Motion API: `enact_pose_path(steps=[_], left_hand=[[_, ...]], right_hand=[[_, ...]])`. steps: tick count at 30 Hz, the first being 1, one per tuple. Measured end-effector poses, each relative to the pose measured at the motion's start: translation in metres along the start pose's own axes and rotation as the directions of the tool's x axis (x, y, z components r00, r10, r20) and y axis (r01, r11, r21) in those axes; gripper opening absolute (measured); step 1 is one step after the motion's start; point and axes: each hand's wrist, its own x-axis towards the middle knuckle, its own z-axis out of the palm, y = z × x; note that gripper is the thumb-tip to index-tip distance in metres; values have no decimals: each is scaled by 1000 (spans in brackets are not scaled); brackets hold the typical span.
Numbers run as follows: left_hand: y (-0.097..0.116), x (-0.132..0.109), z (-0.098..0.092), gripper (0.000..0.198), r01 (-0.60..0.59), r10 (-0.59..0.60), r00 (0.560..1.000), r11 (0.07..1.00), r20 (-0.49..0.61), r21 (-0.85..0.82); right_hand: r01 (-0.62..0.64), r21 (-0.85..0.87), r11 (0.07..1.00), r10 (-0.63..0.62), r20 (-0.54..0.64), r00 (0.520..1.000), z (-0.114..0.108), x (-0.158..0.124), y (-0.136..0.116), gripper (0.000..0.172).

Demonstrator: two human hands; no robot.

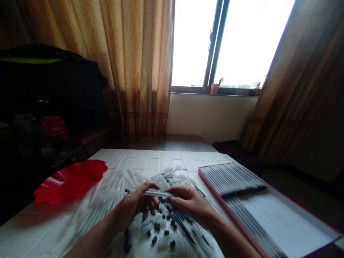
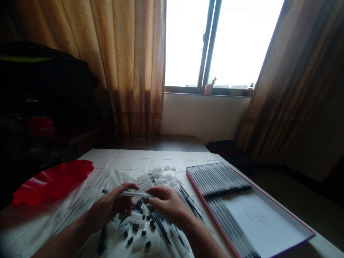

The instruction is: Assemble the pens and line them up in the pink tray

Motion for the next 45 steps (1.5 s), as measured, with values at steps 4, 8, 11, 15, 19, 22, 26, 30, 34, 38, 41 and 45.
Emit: enact_pose_path(steps=[4, 8, 11, 15, 19, 22, 26, 30, 34, 38, 41, 45], left_hand=[[2, -3, 4, 68, 1, -1, 1000, 1000, -7, 27], [0, -4, 9, 72, -57, 58, 997, 998, -43, 38], [-5, -3, 12, 71, -114, 116, 989, 993, -93, 29], [-10, 0, 17, 72, -162, 164, 976, 987, -141, 23], [-10, -1, 19, 70, -156, 158, 977, 987, -142, 21], [-8, -1, 19, 68, -143, 144, 980, 990, -135, 18], [-10, 0, 16, 69, -131, 130, 984, 991, -122, 6], [-13, 3, 12, 72, -128, 127, 985, 992, -114, 0], [-10, 0, 11, 70, -113, 113, 988, 994, -104, 6], [-5, -3, 12, 69, -90, 91, 991, 996, -96, 17], [-4, -4, 14, 69, -83, 84, 992, 996, -92, 20], [-5, -3, 16, 70, -78, 78, 993, 997, -94, 3]], right_hand=[[-99, -19, 995, 100, 42, 994, -2, -1, 0, 54], [-160, -2, 987, 160, 54, 986, 1, 0, 4, 60], [-167, 37, 985, 166, 43, 985, 6, 1, 6, 63], [-151, 97, 984, 152, -3, 988, 11, 2, 10, 64], [-155, 129, 980, 159, -28, 987, 15, 2, 11, 66], [-164, 134, 977, 171, -38, 985, 16, 2, 10, 67], [-185, 131, 974, 190, -26, 981, 17, 2, 9, 68], [-197, 127, 972, 202, -24, 979, 17, 1, 10, 67], [-198, 113, 974, 201, -17, 979, 18, 1, 10, 66], [-197, 97, 976, 198, -8, 980, 17, 1, 11, 62], [-191, 91, 977, 193, -9, 981, 17, 1, 11, 60], [-173, 113, 978, 176, -18, 984, 18, 1, 12, 60]])
